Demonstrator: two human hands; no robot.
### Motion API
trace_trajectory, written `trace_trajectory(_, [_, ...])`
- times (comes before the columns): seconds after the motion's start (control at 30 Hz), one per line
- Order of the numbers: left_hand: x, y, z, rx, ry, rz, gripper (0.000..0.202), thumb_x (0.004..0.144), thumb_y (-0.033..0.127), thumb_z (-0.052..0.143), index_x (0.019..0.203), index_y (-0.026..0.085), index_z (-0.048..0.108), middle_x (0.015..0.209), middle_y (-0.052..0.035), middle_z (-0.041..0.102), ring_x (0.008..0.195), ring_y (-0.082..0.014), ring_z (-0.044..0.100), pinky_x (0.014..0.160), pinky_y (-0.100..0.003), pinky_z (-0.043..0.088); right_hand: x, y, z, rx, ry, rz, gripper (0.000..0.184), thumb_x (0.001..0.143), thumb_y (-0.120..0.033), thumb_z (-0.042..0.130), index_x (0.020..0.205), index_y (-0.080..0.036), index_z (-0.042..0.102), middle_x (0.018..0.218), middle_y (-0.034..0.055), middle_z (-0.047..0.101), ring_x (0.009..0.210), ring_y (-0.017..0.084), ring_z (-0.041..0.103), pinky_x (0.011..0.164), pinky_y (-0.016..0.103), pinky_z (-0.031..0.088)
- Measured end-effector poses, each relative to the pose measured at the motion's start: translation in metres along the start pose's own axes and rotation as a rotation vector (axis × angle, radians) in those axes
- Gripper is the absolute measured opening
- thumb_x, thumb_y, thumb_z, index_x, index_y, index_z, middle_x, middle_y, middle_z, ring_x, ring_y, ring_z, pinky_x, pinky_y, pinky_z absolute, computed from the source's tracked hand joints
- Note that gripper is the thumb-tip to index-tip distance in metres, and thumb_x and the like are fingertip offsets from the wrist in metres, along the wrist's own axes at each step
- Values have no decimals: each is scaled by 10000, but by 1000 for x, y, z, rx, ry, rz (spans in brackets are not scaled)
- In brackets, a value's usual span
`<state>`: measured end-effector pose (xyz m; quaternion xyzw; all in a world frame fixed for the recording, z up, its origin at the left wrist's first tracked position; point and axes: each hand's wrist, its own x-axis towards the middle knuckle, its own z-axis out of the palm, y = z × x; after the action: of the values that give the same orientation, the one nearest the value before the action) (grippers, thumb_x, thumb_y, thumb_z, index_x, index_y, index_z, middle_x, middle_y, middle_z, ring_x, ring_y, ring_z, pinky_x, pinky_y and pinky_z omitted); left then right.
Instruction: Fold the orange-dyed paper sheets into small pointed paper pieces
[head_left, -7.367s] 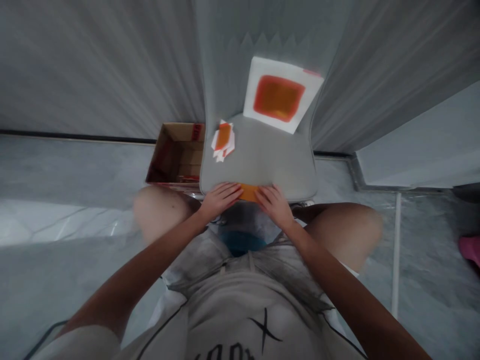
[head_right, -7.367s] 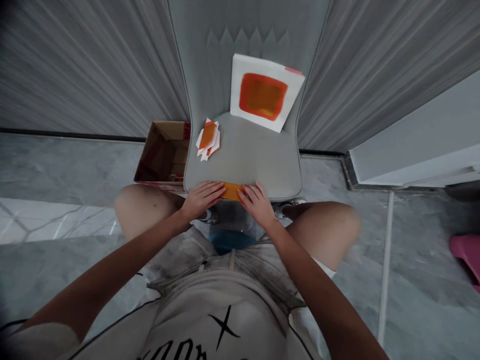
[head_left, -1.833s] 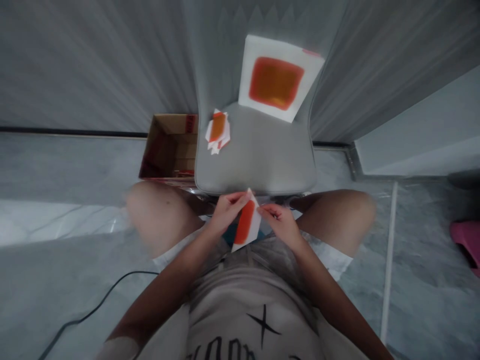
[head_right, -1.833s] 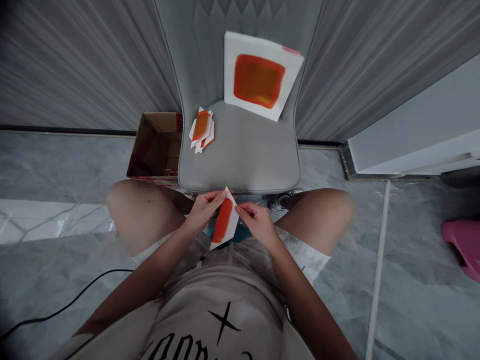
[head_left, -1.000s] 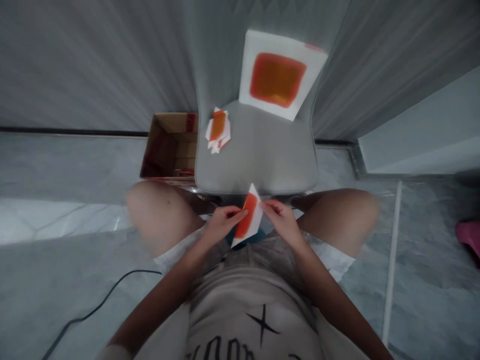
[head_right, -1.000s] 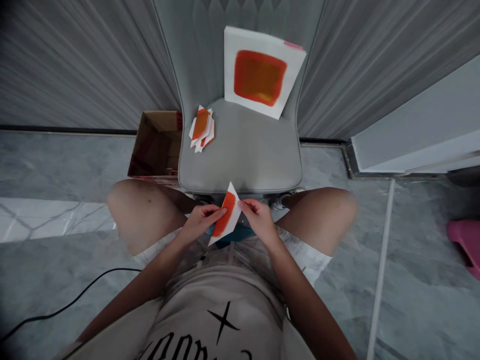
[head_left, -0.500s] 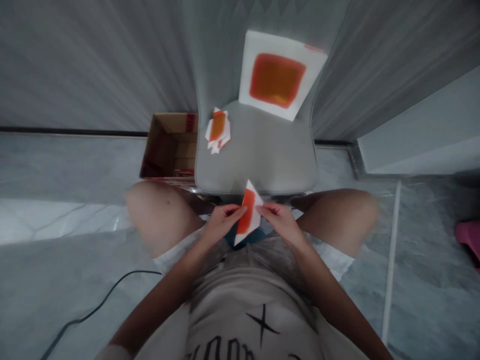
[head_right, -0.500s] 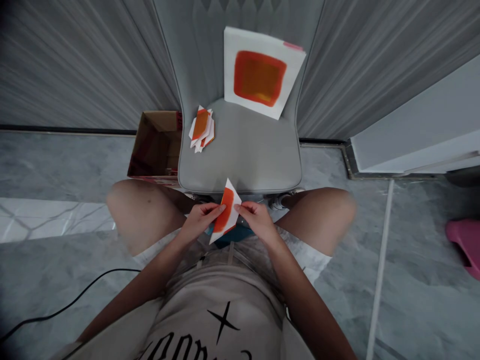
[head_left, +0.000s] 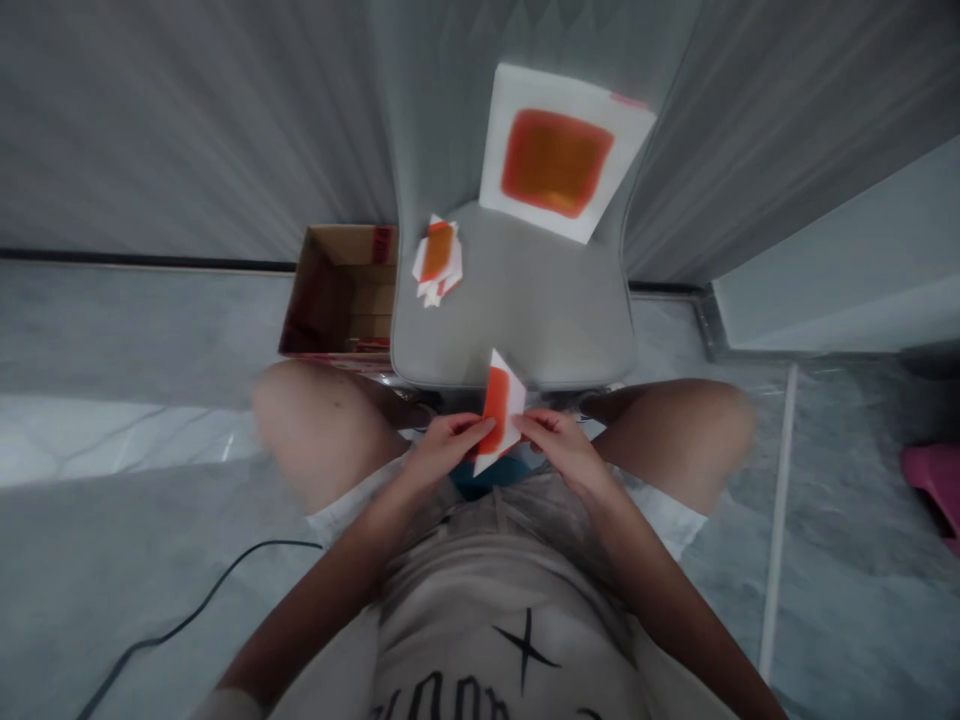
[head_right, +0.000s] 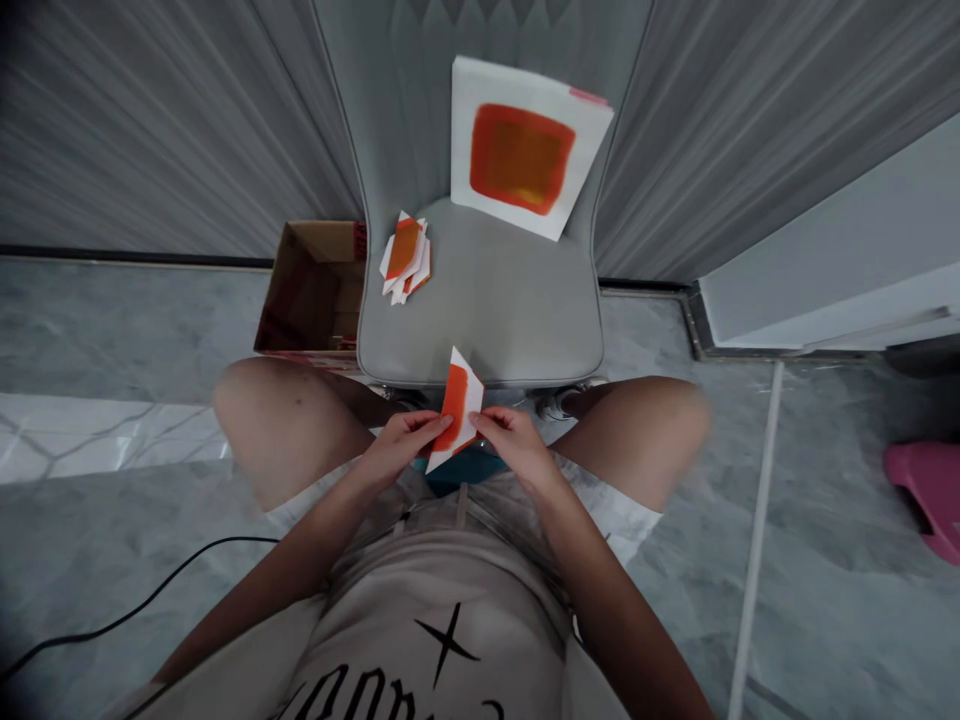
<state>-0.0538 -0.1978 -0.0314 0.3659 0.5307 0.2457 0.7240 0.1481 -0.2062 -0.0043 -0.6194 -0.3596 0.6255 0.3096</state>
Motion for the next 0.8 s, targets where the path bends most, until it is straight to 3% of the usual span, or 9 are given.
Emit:
trace_trajectory(0.17, [-6, 4, 1, -16, -82, -80, 546, 721, 640, 860, 969, 156, 810, 843, -50, 712, 685, -110, 579, 655, -231, 468, 4, 5, -2, 2, 67, -71, 355, 753, -555, 742, 799, -204, 751, 716, 9, 655, 667, 148, 522, 615, 289, 387])
trace_trajectory(0.4, [-3, 4, 2, -11, -62, 41, 473, 737, 574, 877, 941, 154, 800, 753, -6, 677, 618, -76, 504, 567, -200, 363, 3, 5, -1, 37, 123, -71, 394, 758, -596, 747, 802, -205, 750, 771, 34, 703, 702, 166, 569, 620, 292, 403])
trace_trajectory(0.5, [-6, 6, 4, -13, -72, 27, 509, 750, 603, 861, 1001, 165, 796, 805, -27, 730, 661, -101, 591, 591, -205, 409, 3, 4, -2, 58, 88, -35, 393, 731, -591, 773, 799, -204, 760, 756, 33, 704, 684, 161, 562, 612, 290, 395])
trace_trajectory(0.6, [-12, 9, 7, 4, -141, -68, 559, 793, 657, 807, 1081, 179, 785, 953, -82, 795, 814, -170, 720, 685, -243, 509, 4, 3, -3, 79, 134, -79, 372, 709, -563, 801, 795, -204, 756, 746, 23, 700, 677, 155, 555, 625, 293, 404])
trace_trajectory(0.7, [-15, 11, 9, 6, -146, -110, 585, 781, 692, 801, 1047, 170, 785, 1000, -110, 809, 873, -199, 754, 730, -268, 549, 5, 3, -2, 92, 181, -107, 378, 713, -569, 806, 805, -205, 759, 769, 28, 716, 700, 165, 582, 638, 298, 424])
trace_trajectory(0.8, [-15, 11, 10, -12, -139, -115, 602, 758, 699, 817, 1058, 178, 788, 1009, -110, 812, 873, -191, 760, 726, -259, 550, 2, 2, -2, 63, 107, -68, 369, 753, -566, 786, 841, -207, 781, 822, 48, 746, 731, 173, 613, 640, 298, 434])
